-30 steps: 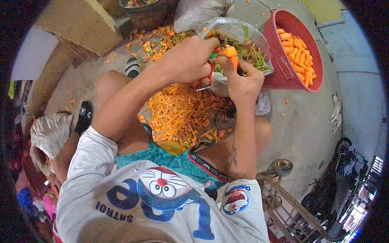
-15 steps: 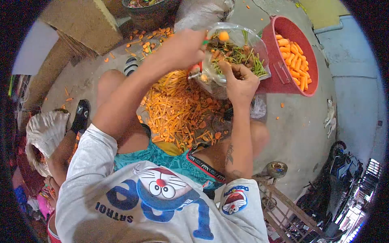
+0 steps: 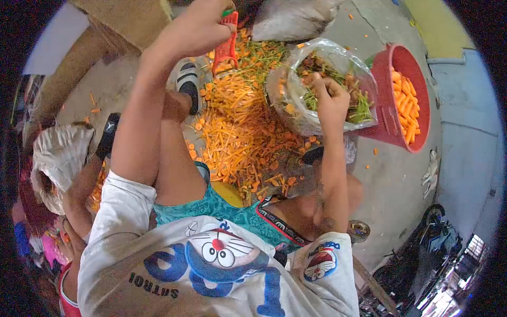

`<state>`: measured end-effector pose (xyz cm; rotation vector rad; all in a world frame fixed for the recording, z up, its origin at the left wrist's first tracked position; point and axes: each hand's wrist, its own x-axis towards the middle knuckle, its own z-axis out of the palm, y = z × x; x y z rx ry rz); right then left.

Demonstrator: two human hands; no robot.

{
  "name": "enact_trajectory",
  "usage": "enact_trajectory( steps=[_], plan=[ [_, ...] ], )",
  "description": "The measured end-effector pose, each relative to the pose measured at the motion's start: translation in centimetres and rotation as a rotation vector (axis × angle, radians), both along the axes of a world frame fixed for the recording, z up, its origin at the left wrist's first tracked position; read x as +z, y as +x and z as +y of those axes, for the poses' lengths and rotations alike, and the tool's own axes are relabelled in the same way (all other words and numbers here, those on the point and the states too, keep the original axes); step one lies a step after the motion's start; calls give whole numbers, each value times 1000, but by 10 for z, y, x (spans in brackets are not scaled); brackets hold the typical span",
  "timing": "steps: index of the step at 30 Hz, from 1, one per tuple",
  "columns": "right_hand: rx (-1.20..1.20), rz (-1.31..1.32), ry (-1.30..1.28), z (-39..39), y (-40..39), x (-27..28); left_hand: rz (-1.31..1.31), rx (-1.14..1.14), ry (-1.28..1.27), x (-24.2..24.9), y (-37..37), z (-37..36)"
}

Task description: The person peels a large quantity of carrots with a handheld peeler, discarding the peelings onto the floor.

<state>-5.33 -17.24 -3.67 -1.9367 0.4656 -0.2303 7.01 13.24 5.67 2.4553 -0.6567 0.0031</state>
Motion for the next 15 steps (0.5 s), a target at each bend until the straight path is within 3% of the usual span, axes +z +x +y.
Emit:
enact_trajectory(
  steps=[5,6,13,15],
  plan=[
    [301,133,-15,43,73,-40,230,126,-94,38,-1,44],
    [302,217,-15,57,91,-48,172,100,-210,34,-3,56],
    [482,465,147,92,236,-213,213,258,-206,-11,28,95],
    [369,551,40,103,270,-260,195,304,-157,-23,33,101]
  ],
)
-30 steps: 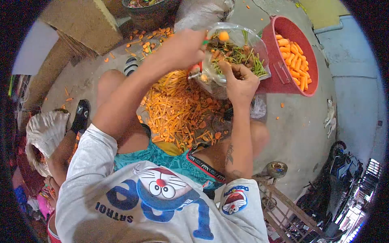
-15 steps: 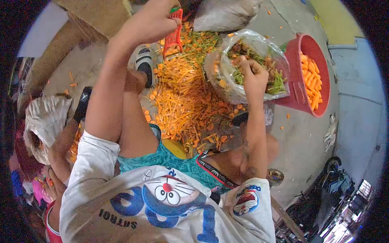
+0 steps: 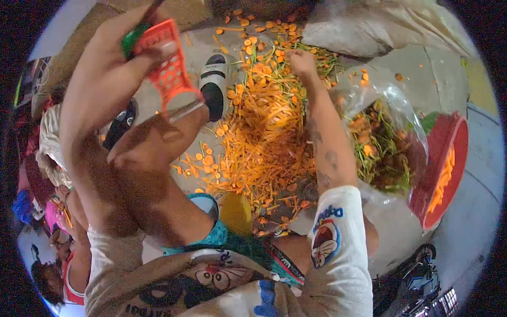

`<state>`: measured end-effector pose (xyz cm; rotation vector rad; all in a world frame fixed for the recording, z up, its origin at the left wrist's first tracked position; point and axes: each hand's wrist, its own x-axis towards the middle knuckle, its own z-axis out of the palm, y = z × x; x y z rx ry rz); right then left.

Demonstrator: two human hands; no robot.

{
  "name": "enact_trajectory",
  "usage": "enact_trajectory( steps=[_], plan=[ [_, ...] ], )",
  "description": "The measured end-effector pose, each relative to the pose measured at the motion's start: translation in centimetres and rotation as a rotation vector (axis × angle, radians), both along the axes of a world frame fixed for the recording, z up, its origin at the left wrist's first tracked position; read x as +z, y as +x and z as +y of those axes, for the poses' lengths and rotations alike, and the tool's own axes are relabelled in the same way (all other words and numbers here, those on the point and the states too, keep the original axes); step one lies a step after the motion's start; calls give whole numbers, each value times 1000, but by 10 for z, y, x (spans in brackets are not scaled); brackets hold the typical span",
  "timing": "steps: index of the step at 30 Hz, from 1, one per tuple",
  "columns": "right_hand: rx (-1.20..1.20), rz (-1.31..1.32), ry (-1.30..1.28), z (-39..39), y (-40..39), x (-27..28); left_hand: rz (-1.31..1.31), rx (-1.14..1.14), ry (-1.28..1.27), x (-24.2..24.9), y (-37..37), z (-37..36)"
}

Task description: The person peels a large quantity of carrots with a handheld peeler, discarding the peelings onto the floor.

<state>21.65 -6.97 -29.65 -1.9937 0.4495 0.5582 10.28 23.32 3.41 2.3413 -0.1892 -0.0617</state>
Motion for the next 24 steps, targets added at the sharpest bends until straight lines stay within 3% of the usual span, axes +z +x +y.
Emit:
enact_trajectory(
  steps=[2,4,6,8,9,11,14,15,22,24],
  plan=[
    [67,30,-63,2,30,-36,90,72,12,-3,9,2],
    [286,-84,-347,3,54,-62,183,143,22,-4,19,2],
    [245,-37,-385,4,78,-92,253,206,22,-9,26,0],
    [380,-405,-407,-13,101,-131,271,229,16,-22,39,-2],
    [391,-389,-404,-17,107,-137,283,239,13,-27,45,-2],
    [553,-536,-660,-16,134,-136,299,259,9,-39,55,-3],
    [591,-383,-670,-16,179,-139,327,272,14,-50,69,-5],
    [649,-514,-632,-30,200,-174,338,277,16,-53,73,-5],
    [504,-151,-713,12,216,-99,388,296,37,-65,95,-4],
    [598,-97,-766,9,219,-93,391,306,42,-63,98,-2]
  ],
)
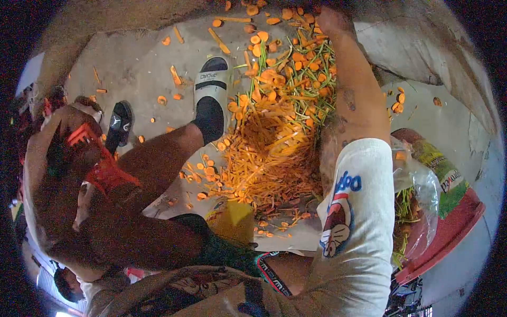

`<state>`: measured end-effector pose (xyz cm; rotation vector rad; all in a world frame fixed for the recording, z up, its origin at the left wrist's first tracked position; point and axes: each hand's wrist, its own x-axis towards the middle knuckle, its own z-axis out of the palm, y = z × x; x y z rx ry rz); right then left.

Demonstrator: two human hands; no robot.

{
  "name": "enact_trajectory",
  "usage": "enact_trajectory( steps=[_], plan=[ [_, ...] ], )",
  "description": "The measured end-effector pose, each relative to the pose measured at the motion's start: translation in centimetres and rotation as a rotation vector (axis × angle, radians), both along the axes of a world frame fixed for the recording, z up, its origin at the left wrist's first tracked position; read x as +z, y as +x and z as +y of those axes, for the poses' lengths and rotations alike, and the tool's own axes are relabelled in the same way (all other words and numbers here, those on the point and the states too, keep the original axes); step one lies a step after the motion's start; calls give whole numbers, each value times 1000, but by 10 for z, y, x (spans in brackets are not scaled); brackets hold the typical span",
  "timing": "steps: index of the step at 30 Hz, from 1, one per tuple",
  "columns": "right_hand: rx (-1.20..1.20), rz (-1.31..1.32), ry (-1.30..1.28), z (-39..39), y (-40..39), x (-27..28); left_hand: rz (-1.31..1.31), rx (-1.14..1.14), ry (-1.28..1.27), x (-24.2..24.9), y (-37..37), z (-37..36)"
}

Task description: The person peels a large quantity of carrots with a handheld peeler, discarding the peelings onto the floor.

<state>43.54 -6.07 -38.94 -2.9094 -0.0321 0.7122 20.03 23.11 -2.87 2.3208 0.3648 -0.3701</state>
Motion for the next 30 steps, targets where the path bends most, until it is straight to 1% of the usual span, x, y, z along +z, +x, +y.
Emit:
enact_trajectory(
  steps=[1,2,4,5,7,8,10,11,12,13,14,16,17,18,19,20,21,23,24,26,27,29,30],
  plan=[
    [67,64,-79,-2,-2,1,2,3,3,1,0,0],
    [64,68,-79,-4,-7,3,4,7,5,0,0,0],
    [-112,-115,533,-9,-13,8,5,0,11,-1,2,-1],
    [-111,-124,535,-16,-5,-6,-6,-11,3,-2,2,-2],
    [193,228,-100,-12,-7,-9,19,-34,12,-3,0,-4],
    [191,226,-100,-15,-7,-7,22,-42,13,-4,-2,-5],
    [85,297,102,-22,-6,-4,22,-50,11,-4,-7,-8],
    [92,302,100,-28,-8,-35,27,-55,12,-3,-9,-8],
    [286,-54,-23,-43,-6,-94,29,-55,12,-3,-10,-8],
    [471,-416,-146,-53,-5,-125,29,-57,14,-2,-10,-8],
    [474,-423,-149,-45,-4,-110,24,-62,12,-1,-12,-8],
    [374,-74,-360,-24,-10,-77,23,-73,14,1,-14,-7],
    [374,-76,-359,-17,-21,-65,21,-85,15,0,-17,-9],
    [314,-122,-259,-15,-31,-54,23,-93,13,3,-18,-7],
    [285,-152,-215,-16,-32,-54,22,-94,17,2,-18,-8],
    [257,-183,-169,-18,-33,-56,20,-107,14,4,-19,-8],
    [161,-232,-130,-18,-37,-74,15,-114,18,6,-20,-8],
    [73,-217,-28,-25,-32,-96,11,-127,21,8,-21,-8],
    [29,-212,23,-17,-34,-83,13,-131,23,9,-22,-8],
    [105,-60,-90,-12,-43,-52,13,-132,20,9,-23,-7],
    [103,-52,-93,-13,-52,-54,14,-130,18,10,-24,-7],
    [14,-138,53,-16,-67,-64,4,-130,17,10,-26,-6],
    [10,-148,54,-15,-73,-68,-1,-131,16,11,-27,-7]
  ],
)
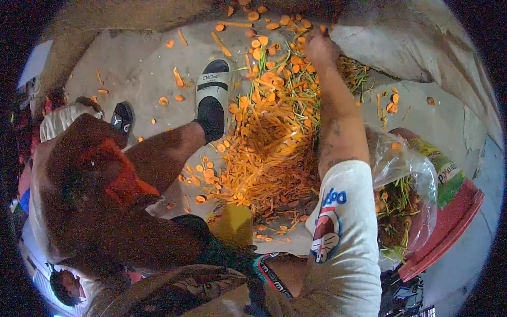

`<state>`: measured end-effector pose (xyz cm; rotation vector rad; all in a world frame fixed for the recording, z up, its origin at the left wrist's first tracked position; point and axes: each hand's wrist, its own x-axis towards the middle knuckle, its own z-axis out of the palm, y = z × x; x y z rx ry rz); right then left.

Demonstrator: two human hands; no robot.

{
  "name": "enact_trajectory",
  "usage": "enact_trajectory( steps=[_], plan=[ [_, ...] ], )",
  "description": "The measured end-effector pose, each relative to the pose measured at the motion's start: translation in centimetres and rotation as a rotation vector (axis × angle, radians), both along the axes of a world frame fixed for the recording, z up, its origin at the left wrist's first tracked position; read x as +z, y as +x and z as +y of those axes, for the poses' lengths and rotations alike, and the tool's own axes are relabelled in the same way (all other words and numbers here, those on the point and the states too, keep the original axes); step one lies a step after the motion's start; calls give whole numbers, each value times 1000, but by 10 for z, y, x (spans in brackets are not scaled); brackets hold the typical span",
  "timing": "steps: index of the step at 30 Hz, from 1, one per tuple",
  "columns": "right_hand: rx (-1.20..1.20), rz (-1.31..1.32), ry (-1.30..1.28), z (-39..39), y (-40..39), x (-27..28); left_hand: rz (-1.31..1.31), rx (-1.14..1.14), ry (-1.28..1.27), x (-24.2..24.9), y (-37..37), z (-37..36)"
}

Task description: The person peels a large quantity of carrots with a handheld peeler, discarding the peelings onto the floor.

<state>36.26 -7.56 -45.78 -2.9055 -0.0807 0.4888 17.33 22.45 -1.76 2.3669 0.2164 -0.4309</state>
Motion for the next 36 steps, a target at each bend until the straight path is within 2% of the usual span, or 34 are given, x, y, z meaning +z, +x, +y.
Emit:
enact_trajectory(
  steps=[2,7,9,12,14,16,17,19,20,22,23,24,26,28,30,31,32,34,35,36],
  plan=[
    [-113,30,50,2,-17,2,-20,-5,3,5,-2,0],
    [-240,84,194,1,-78,52,-88,-92,30,26,-19,-3],
    [-340,-143,415,1,-109,66,-115,-204,64,36,-31,-9],
    [-442,-236,548,-5,-149,95,-162,-403,136,49,-52,-15],
    [-473,-308,632,2,-185,153,-203,-514,182,52,-60,-20],
    [-602,-284,1284,0,-229,208,-244,-580,208,47,-64,-25],
    [-593,-311,1276,5,-251,238,-269,-585,199,44,-68,-28],
    [-1121,-60,1948,8,-291,292,-291,-634,221,38,-78,-42],
    [-1102,-92,1947,0,-309,307,-319,-641,210,39,-86,-53],
    [-862,-243,1835,-9,-342,339,-345,-614,176,45,-102,-79],
    [-775,-326,1856,-13,-359,362,-370,-619,169,47,-112,-93],
    [-763,-355,1849,-20,-373,377,-434,-637,109,49,-120,-108],
    [-491,-529,1611,-36,-402,403,-519,-671,35,57,-139,-139],
    [-498,-588,1517,-45,-428,428,-479,-718,-66,66,-158,-165],
    [-470,-687,1501,-50,-449,441,-599,-754,-136,64,-175,-183],
    [-476,-813,1356,-58,-451,435,-571,-783,-159,67,-183,-191],
    [-480,-828,1349,-64,-458,434,-542,-814,-180,69,-191,-197],
    [-495,-921,1202,-69,-468,437,-634,-825,-176,61,-200,-207],
    [-500,-926,1199,-73,-474,440,-624,-804,-155,54,-196,-211],
    [-418,-839,1410,-76,-480,445,-612,-785,-133,46,-191,-215]
  ],
)
